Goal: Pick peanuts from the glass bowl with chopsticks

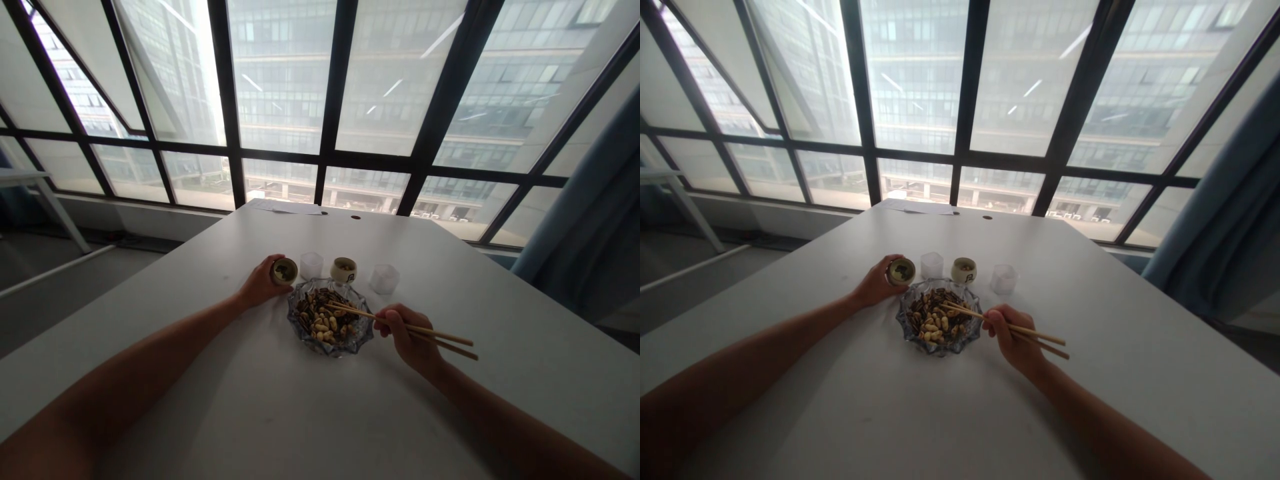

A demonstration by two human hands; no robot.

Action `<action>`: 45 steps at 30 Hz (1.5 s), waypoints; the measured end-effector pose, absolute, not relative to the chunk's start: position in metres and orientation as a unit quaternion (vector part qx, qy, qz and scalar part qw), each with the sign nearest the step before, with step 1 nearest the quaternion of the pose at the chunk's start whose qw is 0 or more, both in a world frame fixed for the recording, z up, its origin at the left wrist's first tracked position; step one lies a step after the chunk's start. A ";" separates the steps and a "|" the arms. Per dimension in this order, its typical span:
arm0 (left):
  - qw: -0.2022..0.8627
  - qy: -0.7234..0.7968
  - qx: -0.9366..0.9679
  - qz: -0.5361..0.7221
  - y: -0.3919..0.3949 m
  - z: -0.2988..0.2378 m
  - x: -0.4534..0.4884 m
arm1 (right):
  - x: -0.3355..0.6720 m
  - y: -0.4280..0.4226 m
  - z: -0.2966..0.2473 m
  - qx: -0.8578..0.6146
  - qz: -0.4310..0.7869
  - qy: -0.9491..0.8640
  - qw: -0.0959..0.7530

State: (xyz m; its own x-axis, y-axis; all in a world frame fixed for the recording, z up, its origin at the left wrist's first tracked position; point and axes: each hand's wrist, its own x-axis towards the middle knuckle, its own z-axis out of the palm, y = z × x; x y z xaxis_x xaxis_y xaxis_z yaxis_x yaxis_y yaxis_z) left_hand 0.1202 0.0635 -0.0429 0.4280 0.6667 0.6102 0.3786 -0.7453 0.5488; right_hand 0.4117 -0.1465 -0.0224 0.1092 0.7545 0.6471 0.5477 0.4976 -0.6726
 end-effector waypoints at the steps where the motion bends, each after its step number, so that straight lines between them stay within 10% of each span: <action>1: 0.163 0.313 0.829 0.434 0.063 -0.042 0.120 | 0.411 -0.146 -0.022 -0.492 0.094 -0.658 0.562; 45: 0.100 0.310 0.826 0.460 0.059 -0.039 0.126 | 0.393 -0.157 0.006 -0.535 0.043 -0.686 0.491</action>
State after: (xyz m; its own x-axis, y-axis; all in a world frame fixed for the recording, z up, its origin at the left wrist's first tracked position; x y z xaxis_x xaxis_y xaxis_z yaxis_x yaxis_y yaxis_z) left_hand 0.1263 0.0593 -0.0391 0.3841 0.6035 0.6987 0.4200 -0.7882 0.4499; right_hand 0.3930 -0.1569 0.0065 0.0552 0.7764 0.6278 0.6914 0.4239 -0.5850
